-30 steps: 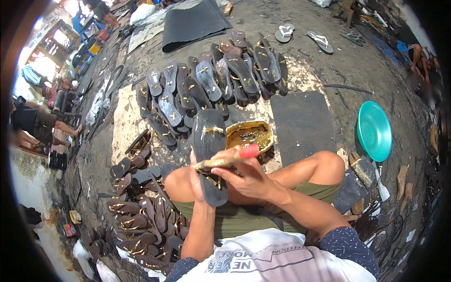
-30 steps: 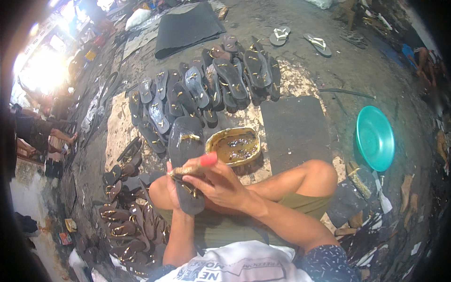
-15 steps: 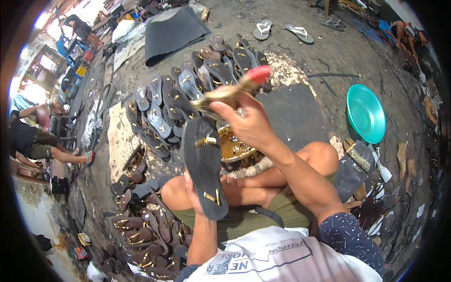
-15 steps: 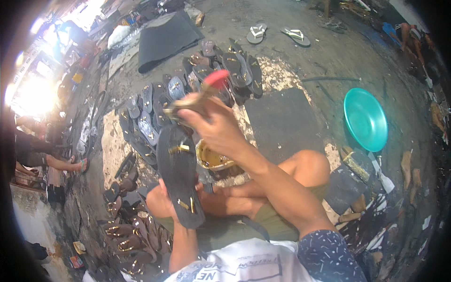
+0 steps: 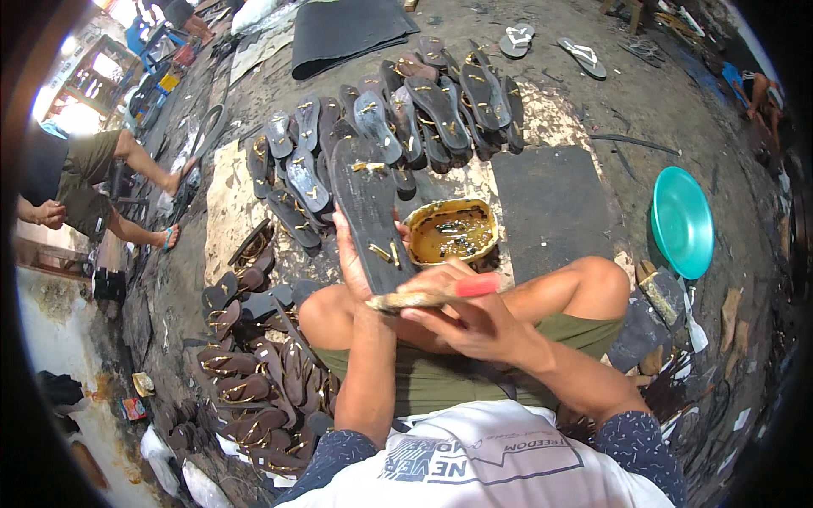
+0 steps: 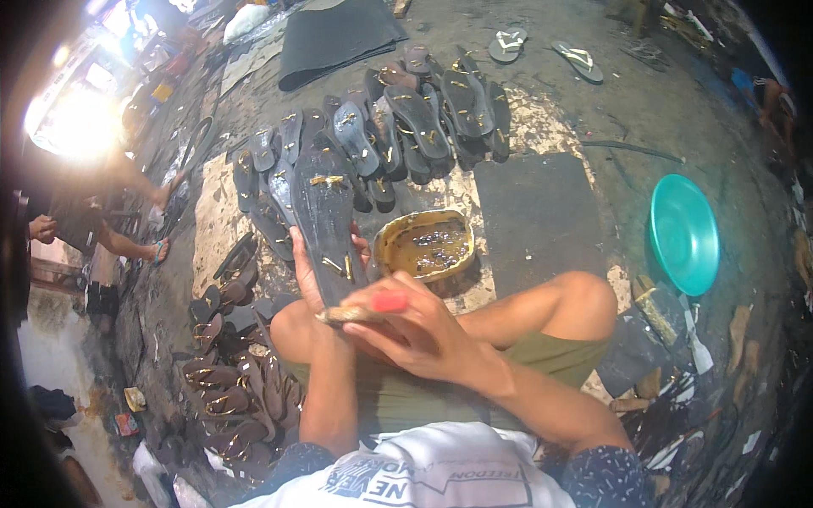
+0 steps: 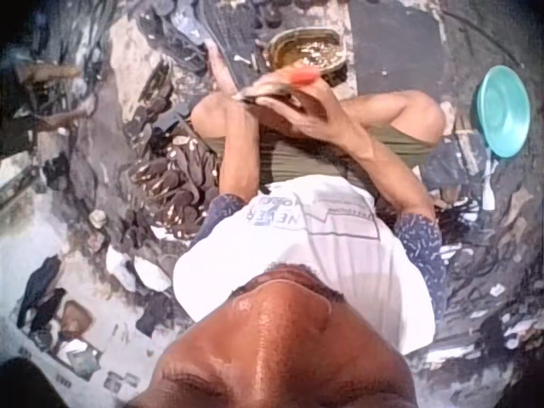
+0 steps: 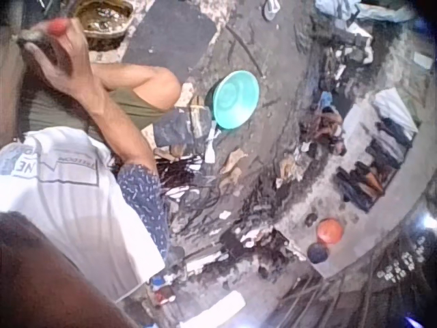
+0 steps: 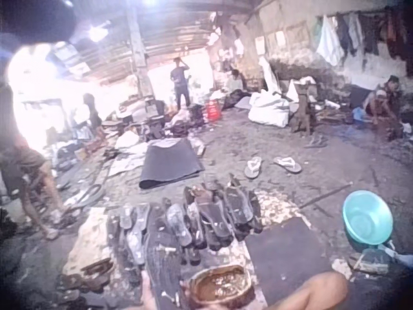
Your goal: The person sits on the ground and repeatedly picks up black sandals, applies a brownish substance to the straps using a brush, and places them back in a pile. The process is repeated for multiple sandals throughout the clip.
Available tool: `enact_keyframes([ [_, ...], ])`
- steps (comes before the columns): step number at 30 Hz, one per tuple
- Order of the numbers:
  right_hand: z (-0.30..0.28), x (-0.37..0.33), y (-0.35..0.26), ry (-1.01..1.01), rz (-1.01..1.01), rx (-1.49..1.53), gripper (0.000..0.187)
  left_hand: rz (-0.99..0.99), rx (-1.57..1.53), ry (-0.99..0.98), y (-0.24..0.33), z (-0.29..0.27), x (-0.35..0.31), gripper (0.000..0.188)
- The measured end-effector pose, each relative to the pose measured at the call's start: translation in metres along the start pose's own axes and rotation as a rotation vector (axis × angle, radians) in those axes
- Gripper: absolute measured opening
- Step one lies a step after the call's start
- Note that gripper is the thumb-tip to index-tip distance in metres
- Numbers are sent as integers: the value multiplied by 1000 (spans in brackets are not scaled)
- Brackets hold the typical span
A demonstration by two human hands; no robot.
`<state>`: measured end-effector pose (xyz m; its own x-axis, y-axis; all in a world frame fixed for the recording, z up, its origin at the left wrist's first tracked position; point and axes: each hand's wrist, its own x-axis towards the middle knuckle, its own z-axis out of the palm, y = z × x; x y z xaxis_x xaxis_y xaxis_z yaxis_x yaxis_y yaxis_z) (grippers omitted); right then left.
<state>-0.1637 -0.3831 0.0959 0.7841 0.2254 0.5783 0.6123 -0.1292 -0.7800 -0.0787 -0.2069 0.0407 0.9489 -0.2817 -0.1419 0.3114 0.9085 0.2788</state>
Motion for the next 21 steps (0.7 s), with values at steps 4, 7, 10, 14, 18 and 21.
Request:
enact_keyframes([
  [4,-10,55,26,15,-68,-243,34,79,12,81,-38,12,-12,43],
  [7,-6,61,33,17,-80,-210,26,-88,-222,-31,-33,13,-14,44],
  [10,5,8,19,3,-2,-33,29,55,183,22,-19,-2,0,41],
  [14,-31,-16,-7,49,324,120,27,-50,79,127,-20,-35,25,59],
  [18,-100,-20,-20,602,515,28,30,-10,82,326,-35,-36,71,51],
  [21,-116,-34,-11,640,476,-94,35,3,95,60,-25,-37,149,50],
])
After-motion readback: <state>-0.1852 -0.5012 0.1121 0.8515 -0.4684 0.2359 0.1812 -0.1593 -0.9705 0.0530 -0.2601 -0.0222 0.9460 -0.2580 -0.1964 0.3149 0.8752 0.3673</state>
